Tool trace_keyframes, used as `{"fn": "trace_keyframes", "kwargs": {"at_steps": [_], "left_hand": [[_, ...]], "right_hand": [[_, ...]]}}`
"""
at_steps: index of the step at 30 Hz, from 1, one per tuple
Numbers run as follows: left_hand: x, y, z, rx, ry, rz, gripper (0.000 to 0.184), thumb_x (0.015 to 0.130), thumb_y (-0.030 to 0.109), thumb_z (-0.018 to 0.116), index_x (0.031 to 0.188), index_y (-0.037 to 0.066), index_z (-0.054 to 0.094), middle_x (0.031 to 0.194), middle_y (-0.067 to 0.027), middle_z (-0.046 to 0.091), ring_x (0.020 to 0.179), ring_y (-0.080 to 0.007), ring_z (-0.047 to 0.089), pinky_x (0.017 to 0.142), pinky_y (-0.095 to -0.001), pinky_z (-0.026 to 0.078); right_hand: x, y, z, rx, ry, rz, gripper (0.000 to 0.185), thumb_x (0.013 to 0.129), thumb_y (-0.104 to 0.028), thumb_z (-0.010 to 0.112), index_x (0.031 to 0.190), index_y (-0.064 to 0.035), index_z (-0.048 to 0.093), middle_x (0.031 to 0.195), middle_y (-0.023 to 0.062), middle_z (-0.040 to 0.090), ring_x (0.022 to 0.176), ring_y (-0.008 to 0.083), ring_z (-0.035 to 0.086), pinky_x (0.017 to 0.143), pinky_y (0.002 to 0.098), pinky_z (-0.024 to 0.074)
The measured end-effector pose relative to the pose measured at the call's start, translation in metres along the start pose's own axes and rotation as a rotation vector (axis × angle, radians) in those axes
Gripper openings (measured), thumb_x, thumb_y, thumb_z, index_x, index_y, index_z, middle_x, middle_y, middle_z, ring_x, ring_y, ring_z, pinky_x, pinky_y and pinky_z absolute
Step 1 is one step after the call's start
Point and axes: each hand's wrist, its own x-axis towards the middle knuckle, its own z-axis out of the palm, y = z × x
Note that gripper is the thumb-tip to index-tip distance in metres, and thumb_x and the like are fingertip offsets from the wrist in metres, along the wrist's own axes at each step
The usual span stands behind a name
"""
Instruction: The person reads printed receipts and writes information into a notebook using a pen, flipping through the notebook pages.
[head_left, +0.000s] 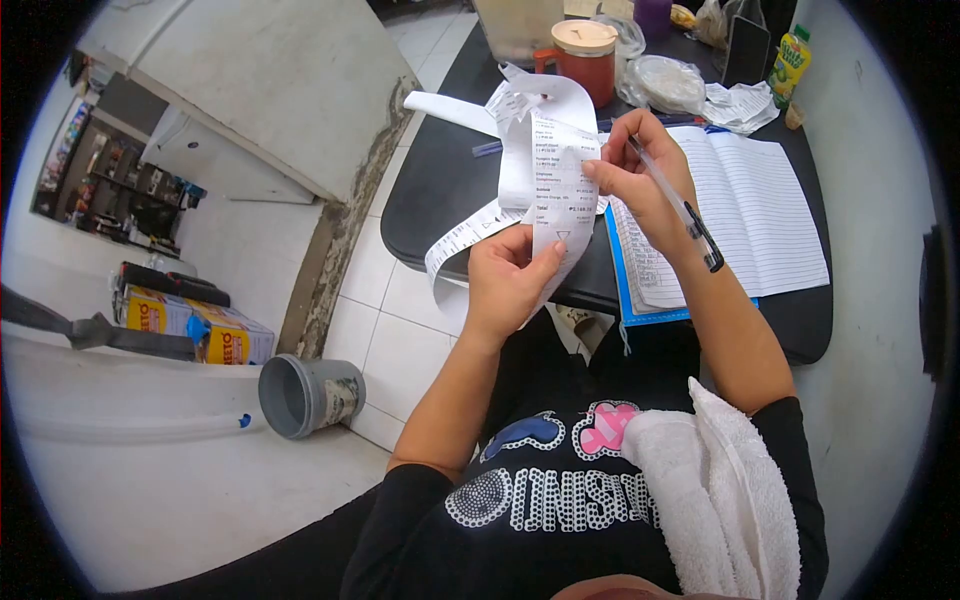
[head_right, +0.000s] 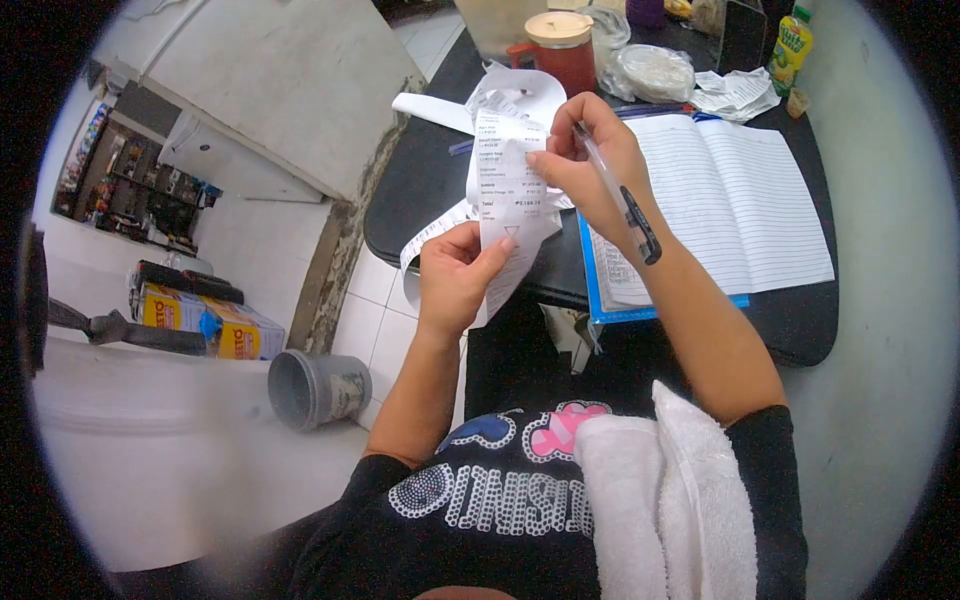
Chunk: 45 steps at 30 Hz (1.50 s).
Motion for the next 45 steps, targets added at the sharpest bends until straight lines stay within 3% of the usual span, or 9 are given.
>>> {"fn": "trace_keyframes", "kwargs": {"at_steps": [6,12,25,30,33,45], "left_hand": [[0.007,0.000,-0.002,-0.071,0.047,-0.010,0.017,0.081,0.005,0.059,0.093,-0.006,0.062,0.082,-0.0076,0.064,0.070,-0.0078,0.057,0.063,-0.0212,0.046],[0.013,-0.002,-0.006,-0.290,0.030,-0.064,0.017,0.080,0.004,0.059,0.094,-0.007,0.061,0.084,-0.0086,0.064,0.070,-0.0090,0.058,0.064,-0.0221,0.047],[0.008,-0.005,-0.009,-0.164,0.052,-0.043,0.017,0.078,0.003,0.061,0.092,-0.006,0.061,0.084,-0.0087,0.064,0.071,-0.0087,0.058,0.064,-0.0212,0.047],[0.011,-0.004,-0.007,-0.201,0.072,-0.019,0.016,0.078,0.003,0.061,0.092,-0.006,0.061,0.083,-0.0088,0.064,0.070,-0.0081,0.058,0.063,-0.0214,0.047],[0.010,-0.004,-0.008,-0.185,0.044,-0.036,0.020,0.077,0.001,0.062,0.095,-0.006,0.060,0.089,-0.0103,0.064,0.075,-0.0123,0.060,0.070,-0.0249,0.048],[0.009,-0.004,-0.001,-0.216,0.116,0.027,0.016,0.081,0.005,0.059,0.092,-0.007,0.060,0.084,-0.0089,0.064,0.071,-0.0097,0.059,0.066,-0.0231,0.048]], "right_hand": [[-0.005,0.003,0.004,0.151,-0.085,0.074,0.025,0.070,-0.005,0.067,0.081,-0.0069,0.044,0.070,-0.0012,0.047,0.061,0.0049,0.048,0.053,0.0195,0.0409],[-0.006,0.003,0.014,0.003,-0.095,0.020,0.025,0.069,-0.003,0.065,0.080,-0.0066,0.043,0.070,0.0002,0.046,0.060,0.0063,0.047,0.053,0.0195,0.0408],[0.023,0.002,0.011,0.137,-0.077,-0.051,0.026,0.070,-0.003,0.066,0.083,-0.0060,0.044,0.072,0.0003,0.048,0.062,0.0071,0.049,0.055,0.0212,0.0459],[0.005,0.004,0.019,0.135,-0.138,0.005,0.027,0.070,-0.003,0.067,0.083,-0.0068,0.044,0.072,-0.0007,0.048,0.063,0.0058,0.049,0.057,0.0194,0.0434],[0.006,0.012,0.017,0.109,-0.103,-0.017,0.027,0.070,-0.003,0.067,0.083,-0.0073,0.044,0.073,-0.0012,0.047,0.064,0.0054,0.049,0.057,0.0184,0.0422],[0.019,0.014,0.011,0.114,-0.057,-0.057,0.027,0.068,-0.004,0.068,0.082,-0.0079,0.045,0.075,-0.0014,0.046,0.066,0.0059,0.047,0.060,0.0180,0.0415]]}}
